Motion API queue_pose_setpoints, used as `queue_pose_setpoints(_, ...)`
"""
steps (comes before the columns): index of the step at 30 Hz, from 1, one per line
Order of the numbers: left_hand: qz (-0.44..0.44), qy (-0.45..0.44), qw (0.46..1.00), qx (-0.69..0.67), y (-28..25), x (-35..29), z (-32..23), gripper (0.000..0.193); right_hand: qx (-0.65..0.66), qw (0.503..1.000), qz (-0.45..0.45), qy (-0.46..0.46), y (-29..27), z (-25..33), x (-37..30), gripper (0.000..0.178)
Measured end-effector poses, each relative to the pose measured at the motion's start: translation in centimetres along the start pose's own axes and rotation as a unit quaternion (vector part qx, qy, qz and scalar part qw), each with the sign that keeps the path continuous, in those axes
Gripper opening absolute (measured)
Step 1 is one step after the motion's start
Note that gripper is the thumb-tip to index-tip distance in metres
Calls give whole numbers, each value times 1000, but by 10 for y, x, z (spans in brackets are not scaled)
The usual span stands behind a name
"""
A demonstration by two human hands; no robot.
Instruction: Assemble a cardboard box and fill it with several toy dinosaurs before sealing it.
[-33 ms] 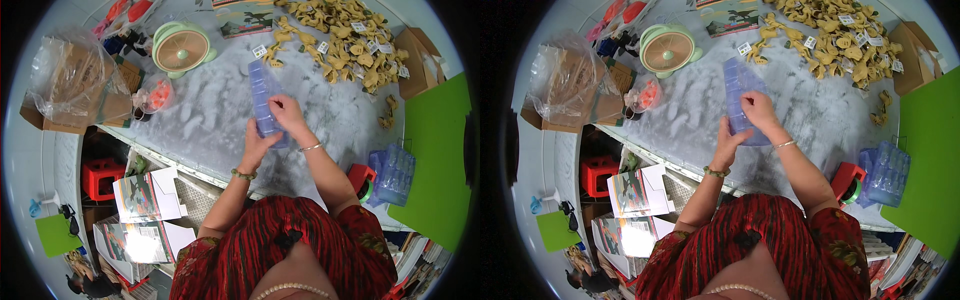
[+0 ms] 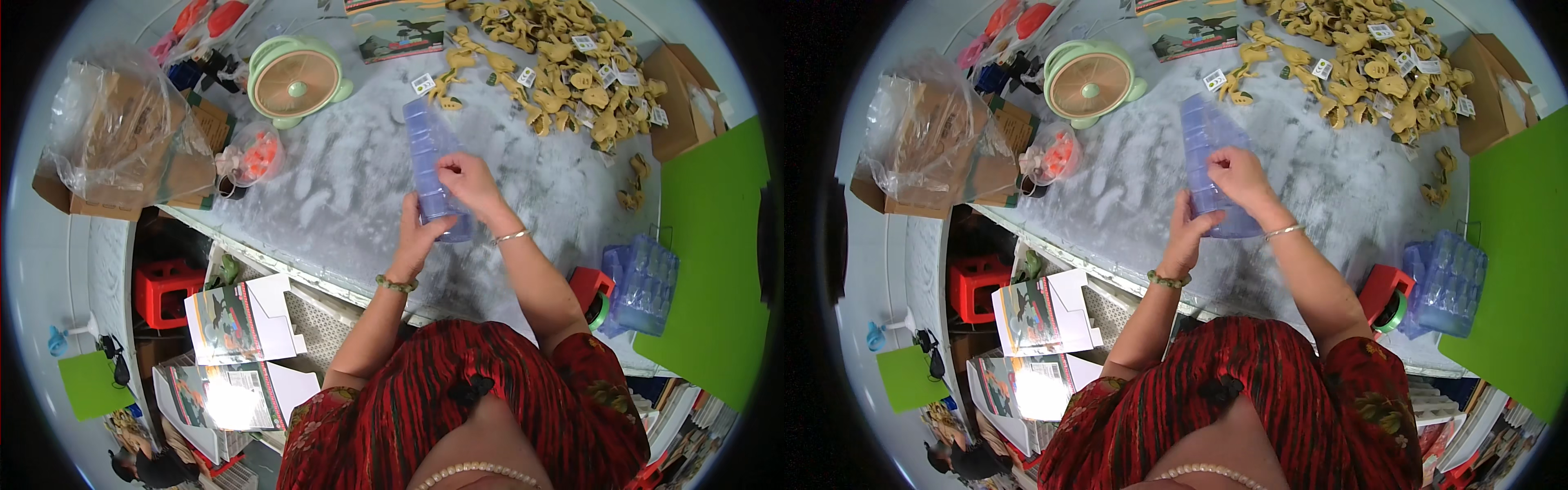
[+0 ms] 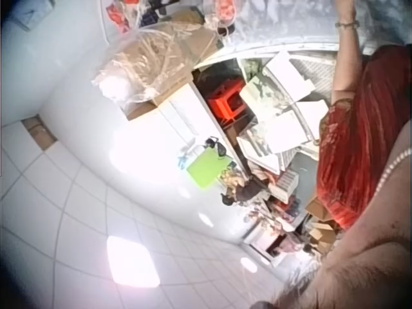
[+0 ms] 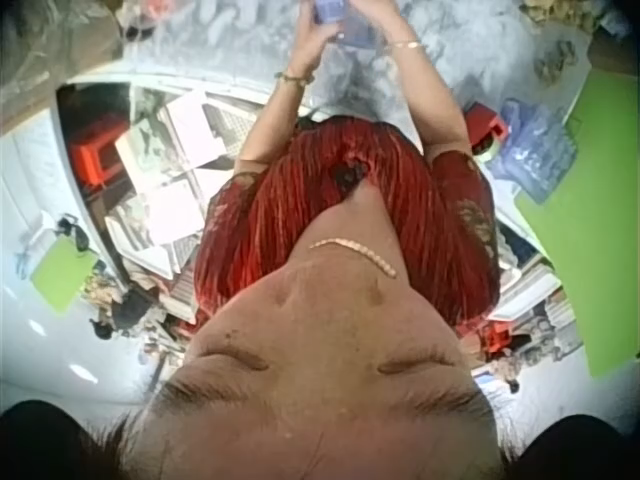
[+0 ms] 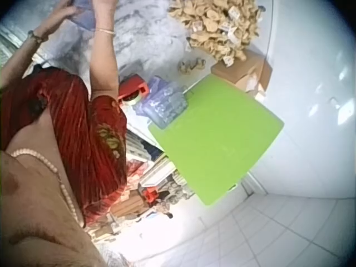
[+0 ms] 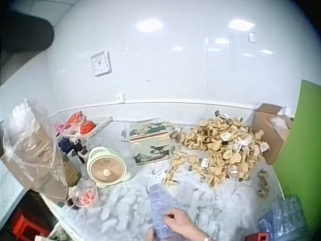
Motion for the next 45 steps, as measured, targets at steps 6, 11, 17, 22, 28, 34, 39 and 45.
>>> queue_pose_setpoints(6, 21, 2, 999, 49, -6, 16, -3, 46, -86, 994, 62, -9, -3, 4, 16, 16)
queue_pose_setpoints(11, -3, -7, 998, 65, 2, 14, -9, 38, -87, 994, 36, -64, 7, -7, 6, 15)
queue_pose_setpoints(17, 36, -22, 999, -21, 9, 13, 2, 27, 2, 999, 18, -38, -13, -11, -9, 12)
queue_pose_setpoints(22, 80, 13, 996, 28, 17, 15, 17, 17, -197, 953, -54, -222, -32, -10, -23, 10)
queue_pose_setpoints(28, -21, 155, 971, 182, 23, 22, 22, 12, -59, 977, -73, -193, -86, -11, -43, 8)
queue_pose_setpoints(34, 51, 82, 986, 137, 59, 51, 0, 15, 153, 957, -141, -202, -201, 47, -116, 6)
queue_pose_setpoints(39, 178, 42, 982, 38, 152, 77, 32, 16, 178, 881, -326, -294, -291, 74, -225, 12)
queue_pose_setpoints(45, 289, 119, 936, 163, 291, 24, 57, 13, -288, 873, -326, -220, -280, 107, -283, 8)
Point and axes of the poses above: each hand's wrist, its own x-axis towards the middle knuckle, its own y-axis out of the palm, z = x × y, the point moved 3 cm from there along x, towards the middle knuckle, and after that the axes turned 1 degree about -y, right-handed, at the moved point
